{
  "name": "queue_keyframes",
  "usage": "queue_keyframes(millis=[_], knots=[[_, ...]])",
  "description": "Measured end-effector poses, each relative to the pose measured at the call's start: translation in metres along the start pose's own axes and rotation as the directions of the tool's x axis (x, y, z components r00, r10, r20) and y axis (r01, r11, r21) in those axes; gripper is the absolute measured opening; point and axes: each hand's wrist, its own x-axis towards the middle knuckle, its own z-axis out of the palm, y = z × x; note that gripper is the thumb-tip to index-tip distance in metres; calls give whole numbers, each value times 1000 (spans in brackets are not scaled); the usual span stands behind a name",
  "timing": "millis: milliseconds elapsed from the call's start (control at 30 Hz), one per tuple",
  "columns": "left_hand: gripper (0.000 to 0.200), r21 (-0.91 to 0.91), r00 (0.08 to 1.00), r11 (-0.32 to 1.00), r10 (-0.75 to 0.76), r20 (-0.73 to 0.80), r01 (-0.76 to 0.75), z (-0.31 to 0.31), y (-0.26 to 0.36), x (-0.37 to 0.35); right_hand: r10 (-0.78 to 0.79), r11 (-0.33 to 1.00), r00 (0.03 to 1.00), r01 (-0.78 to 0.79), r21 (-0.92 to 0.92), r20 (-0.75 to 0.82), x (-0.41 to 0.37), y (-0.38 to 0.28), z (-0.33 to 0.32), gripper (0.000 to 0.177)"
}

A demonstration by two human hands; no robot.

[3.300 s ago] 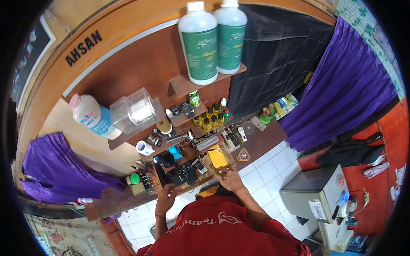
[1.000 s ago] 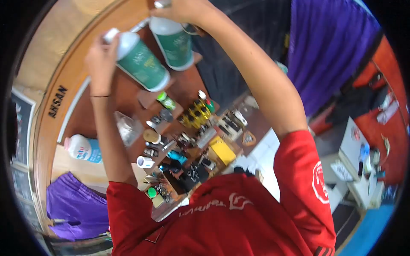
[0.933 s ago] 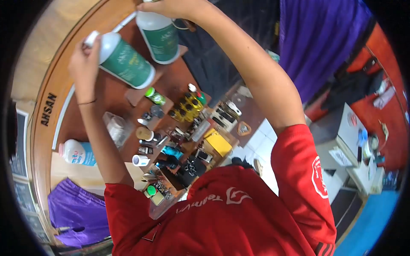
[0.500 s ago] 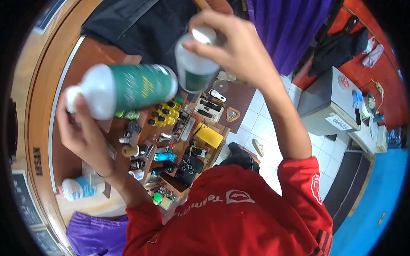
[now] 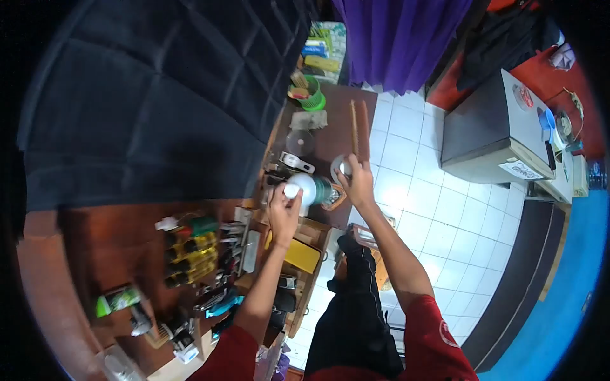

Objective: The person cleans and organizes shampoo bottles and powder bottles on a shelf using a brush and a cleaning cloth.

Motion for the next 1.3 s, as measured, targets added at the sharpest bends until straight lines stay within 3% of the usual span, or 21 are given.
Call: queue_keyframes(millis=[167,267,367,500,600,700,800,833,867,900,933,967,1000,1033,1067,1100,1133,1167,1200,1233,1300], knots=[[34,75,994,992,103,37,-105,95,-82,32,-63,994,997,66,-82,40,30,76,61,34],[36,153,993,985,67,96,-81,131,-125,38,-53,991,997,59,-121,57,33,113,79,36],[36,229,991,968,82,107,-105,144,-137,48,-100,989,991,109,-104,92,35,134,85,38],[37,230,975,965,81,208,-129,152,-131,68,16,997,969,4,-80,245,34,126,76,43],[40,276,968,954,50,244,-119,158,-130,79,-140,983,985,150,-109,100,36,120,74,45],[55,233,975,972,-35,220,-18,159,-132,80,-131,987,991,133,-89,24,35,107,62,52],[67,154,989,988,-44,139,22,127,-102,61,-35,999,998,37,24,-51,22,70,33,62],[66,191,995,981,24,92,-41,113,-94,46,58,988,997,-51,144,-46,10,54,20,57],[63,22,981,989,-150,119,148,92,-74,32,156,971,988,-156,183,19,-9,37,2,54],[59,-79,977,977,-188,99,196,69,-57,11,207,958,976,-216,187,68,-30,26,-12,47],[54,-3,988,989,-149,31,149,44,-35,-10,295,907,938,-334,257,180,-50,-1,-34,39],[47,-107,951,946,-299,81,307,16,-17,-30,453,850,824,-515,115,340,-64,-36,-60,35],[40,-165,954,941,-300,3,296,-10,3,-49,384,887,860,-445,124,337,-88,-41,-64,35],[36,-399,910,837,-414,-16,374,-30,23,-68,488,826,774,-559,75,404,-115,-46,-78,37],[34,-461,917,833,-389,-93,306,-57,59,-78,321,937,874,-350,15,365,-142,-47,-87,42],[34,-350,930,898,-335,-154,265,-90,100,-83,333,893,839,-427,141,431,-154,-82,-102,47],[33,-316,942,923,-284,-180,218,-118,132,-86,120,950,928,-211,232,354,-174,-95,-110,51],[31,-413,953,883,-288,-97,225,-148,161,-91,313,904,808,-415,105,499,-170,-150,-138,54],[31,-429,956,886,-259,-137,178,-178,195,-94,216,932,845,-328,155,489,-176,-168,-147,54],[32,-303,962,945,-190,-196,125,-206,219,-98,226,936,798,-337,103,559,-170,-200,-160,54],[33,-280,934,960,-103,-342,4,-253,246,-112,-5,973,860,-113,200,511,-160,-228,-167,52]])
